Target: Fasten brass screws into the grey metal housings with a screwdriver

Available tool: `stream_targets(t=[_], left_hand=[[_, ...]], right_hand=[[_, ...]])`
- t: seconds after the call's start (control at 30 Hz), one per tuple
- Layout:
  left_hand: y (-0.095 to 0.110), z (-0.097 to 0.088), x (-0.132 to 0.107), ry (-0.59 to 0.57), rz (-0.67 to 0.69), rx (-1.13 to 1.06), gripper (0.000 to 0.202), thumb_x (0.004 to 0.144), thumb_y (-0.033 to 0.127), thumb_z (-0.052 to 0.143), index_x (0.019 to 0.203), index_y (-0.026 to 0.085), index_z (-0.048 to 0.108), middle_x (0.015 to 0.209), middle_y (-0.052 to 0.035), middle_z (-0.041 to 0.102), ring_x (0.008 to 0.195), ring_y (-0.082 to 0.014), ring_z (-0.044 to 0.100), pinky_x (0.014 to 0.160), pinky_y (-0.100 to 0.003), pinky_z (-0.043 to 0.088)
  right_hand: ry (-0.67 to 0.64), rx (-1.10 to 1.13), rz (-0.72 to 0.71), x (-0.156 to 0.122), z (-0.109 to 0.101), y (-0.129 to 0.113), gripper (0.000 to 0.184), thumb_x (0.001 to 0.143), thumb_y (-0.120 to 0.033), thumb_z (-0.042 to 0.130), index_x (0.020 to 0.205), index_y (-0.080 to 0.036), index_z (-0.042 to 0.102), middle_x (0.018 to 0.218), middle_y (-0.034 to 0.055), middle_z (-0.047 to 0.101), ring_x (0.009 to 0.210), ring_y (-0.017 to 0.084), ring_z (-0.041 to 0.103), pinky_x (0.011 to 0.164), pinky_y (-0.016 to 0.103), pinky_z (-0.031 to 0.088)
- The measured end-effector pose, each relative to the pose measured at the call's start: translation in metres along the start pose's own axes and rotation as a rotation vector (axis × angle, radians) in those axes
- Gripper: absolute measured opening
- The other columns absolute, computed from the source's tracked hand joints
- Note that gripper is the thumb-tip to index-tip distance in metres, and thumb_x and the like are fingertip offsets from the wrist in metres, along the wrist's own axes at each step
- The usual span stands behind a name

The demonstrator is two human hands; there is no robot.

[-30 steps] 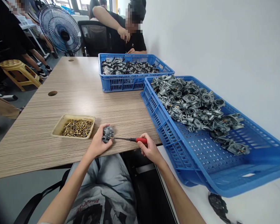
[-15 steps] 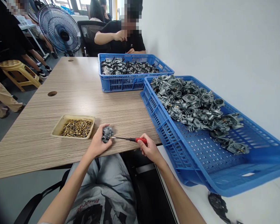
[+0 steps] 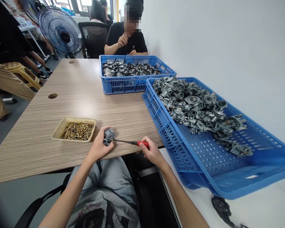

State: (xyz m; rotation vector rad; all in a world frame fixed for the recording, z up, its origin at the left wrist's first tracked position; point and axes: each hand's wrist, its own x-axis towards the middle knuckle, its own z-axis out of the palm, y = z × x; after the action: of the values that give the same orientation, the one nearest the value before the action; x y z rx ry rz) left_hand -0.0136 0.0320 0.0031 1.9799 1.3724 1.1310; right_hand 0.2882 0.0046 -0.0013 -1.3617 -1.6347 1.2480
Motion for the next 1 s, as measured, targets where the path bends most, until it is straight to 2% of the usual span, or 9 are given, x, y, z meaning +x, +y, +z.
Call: stream_targets(t=[0.1,0.3,0.5,0.7,0.9,1.0], left_hand=[[-0.0002,0.0000,0.0000,-0.001,0.006,0.000,0.067,0.079,0.015,0.065,0.143,0.021,0.045,0.133,-0.0103,0.062,0.120,-0.0260,0.064,0.110,-0.042,0.050],[0.0000,-0.0003,0.0001,-0.002,0.008,-0.008,0.066,0.080,0.016,0.065,0.143,0.021,0.045,0.132,-0.0102,0.062,0.121,-0.0255,0.063,0.111,-0.042,0.050],[0.0005,-0.0003,0.0004,-0.008,0.002,-0.007,0.068,0.079,0.016,0.066,0.143,0.022,0.045,0.134,-0.0107,0.062,0.121,-0.0263,0.063,0.111,-0.043,0.050],[0.0005,-0.0001,0.0000,0.005,0.008,0.006,0.068,0.078,0.015,0.066,0.143,0.021,0.046,0.133,-0.0105,0.062,0.119,-0.0260,0.064,0.110,-0.043,0.051],[-0.0002,-0.0001,0.0004,-0.006,-0.005,-0.001,0.068,0.078,0.015,0.066,0.143,0.021,0.045,0.133,-0.0101,0.062,0.120,-0.0262,0.064,0.111,-0.043,0.050],[0.0004,-0.0005,0.0005,-0.009,-0.007,-0.009,0.068,0.078,0.015,0.066,0.143,0.022,0.045,0.133,-0.0100,0.062,0.120,-0.0262,0.063,0.111,-0.043,0.050]], right_hand=[[-0.009,0.013,0.007,-0.0003,-0.0001,0.0005,0.034,0.101,-0.056,0.060,0.106,-0.026,0.046,0.058,-0.0107,0.049,0.044,0.013,0.051,0.042,0.023,0.039],[0.039,-0.036,-0.006,0.0012,0.0018,-0.0018,0.036,0.104,-0.059,0.053,0.092,-0.025,0.046,0.053,-0.0085,0.050,0.041,0.012,0.047,0.043,0.024,0.036],[0.002,0.005,0.010,-0.0008,0.0010,-0.0032,0.034,0.101,-0.056,0.059,0.106,-0.026,0.045,0.056,-0.0112,0.048,0.044,0.013,0.050,0.044,0.024,0.038],[0.042,-0.008,-0.005,0.0009,0.0021,-0.0027,0.037,0.104,-0.059,0.054,0.092,-0.026,0.044,0.056,-0.0088,0.050,0.042,0.012,0.046,0.045,0.025,0.036],[0.012,-0.004,0.010,-0.0006,0.0009,-0.0033,0.036,0.101,-0.058,0.060,0.106,-0.027,0.045,0.056,-0.0109,0.048,0.044,0.014,0.050,0.045,0.025,0.038],[0.025,-0.013,0.016,0.0001,0.0014,-0.0041,0.035,0.101,-0.059,0.058,0.101,-0.026,0.045,0.055,-0.0102,0.049,0.043,0.013,0.048,0.044,0.025,0.037]])
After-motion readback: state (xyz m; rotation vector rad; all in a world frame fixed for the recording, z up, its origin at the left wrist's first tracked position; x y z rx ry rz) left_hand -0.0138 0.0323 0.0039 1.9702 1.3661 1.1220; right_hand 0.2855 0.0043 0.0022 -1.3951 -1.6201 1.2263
